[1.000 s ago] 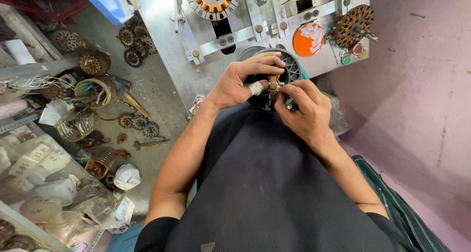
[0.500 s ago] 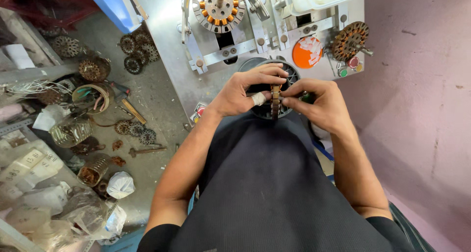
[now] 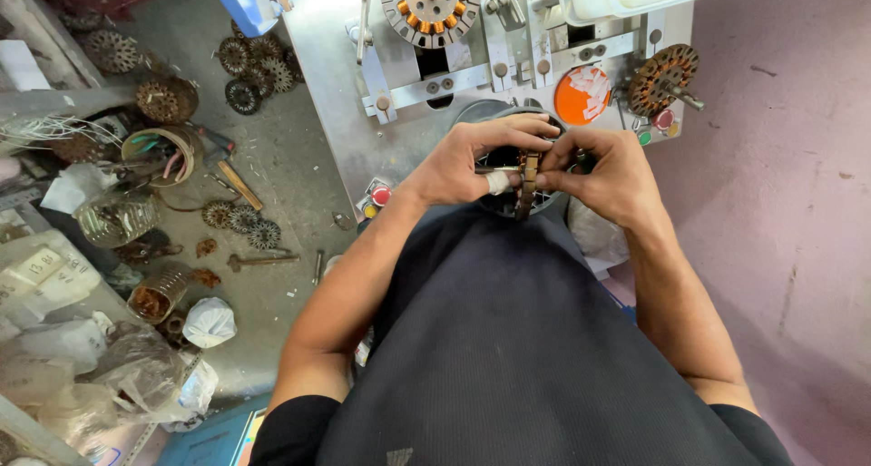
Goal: The person manually assembles fan motor components using a specialized winding machine. They place copper wire coils and metal stator parts onto the machine, use a small tool for precision adjustments, and manually connect electrical leads.
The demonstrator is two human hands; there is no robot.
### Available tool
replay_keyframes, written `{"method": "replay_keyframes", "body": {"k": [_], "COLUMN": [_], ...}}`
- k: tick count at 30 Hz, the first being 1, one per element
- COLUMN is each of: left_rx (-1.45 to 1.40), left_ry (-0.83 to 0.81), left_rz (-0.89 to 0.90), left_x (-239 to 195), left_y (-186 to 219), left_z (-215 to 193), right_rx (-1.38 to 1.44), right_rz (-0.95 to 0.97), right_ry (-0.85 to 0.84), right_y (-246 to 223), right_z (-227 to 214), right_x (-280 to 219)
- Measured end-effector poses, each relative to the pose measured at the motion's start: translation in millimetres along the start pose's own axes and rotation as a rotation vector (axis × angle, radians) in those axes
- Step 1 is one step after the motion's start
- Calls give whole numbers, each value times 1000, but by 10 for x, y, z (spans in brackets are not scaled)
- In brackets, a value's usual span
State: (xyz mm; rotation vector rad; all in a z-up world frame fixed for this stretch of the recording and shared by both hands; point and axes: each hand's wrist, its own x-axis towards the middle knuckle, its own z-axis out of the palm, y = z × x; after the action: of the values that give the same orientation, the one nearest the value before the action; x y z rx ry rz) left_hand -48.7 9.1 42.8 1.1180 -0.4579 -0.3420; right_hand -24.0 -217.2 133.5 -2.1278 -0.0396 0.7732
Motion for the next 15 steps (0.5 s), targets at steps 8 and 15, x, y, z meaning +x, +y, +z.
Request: {"method": "replay_keyframes", "body": {"k": [8,15], "left_rx": [60,462], "left_ry": [49,53], "left_rz": [-77,-91], "left_x": [14,-28], "left_y": [110,205], "left_z": [158,321], "right_rx": [103,1095], "right_rz": [-40,-99], "right_ry": [53,455], "right_y": [218,503], "right_z": [176,260], "right_x": [-151,-378]}}
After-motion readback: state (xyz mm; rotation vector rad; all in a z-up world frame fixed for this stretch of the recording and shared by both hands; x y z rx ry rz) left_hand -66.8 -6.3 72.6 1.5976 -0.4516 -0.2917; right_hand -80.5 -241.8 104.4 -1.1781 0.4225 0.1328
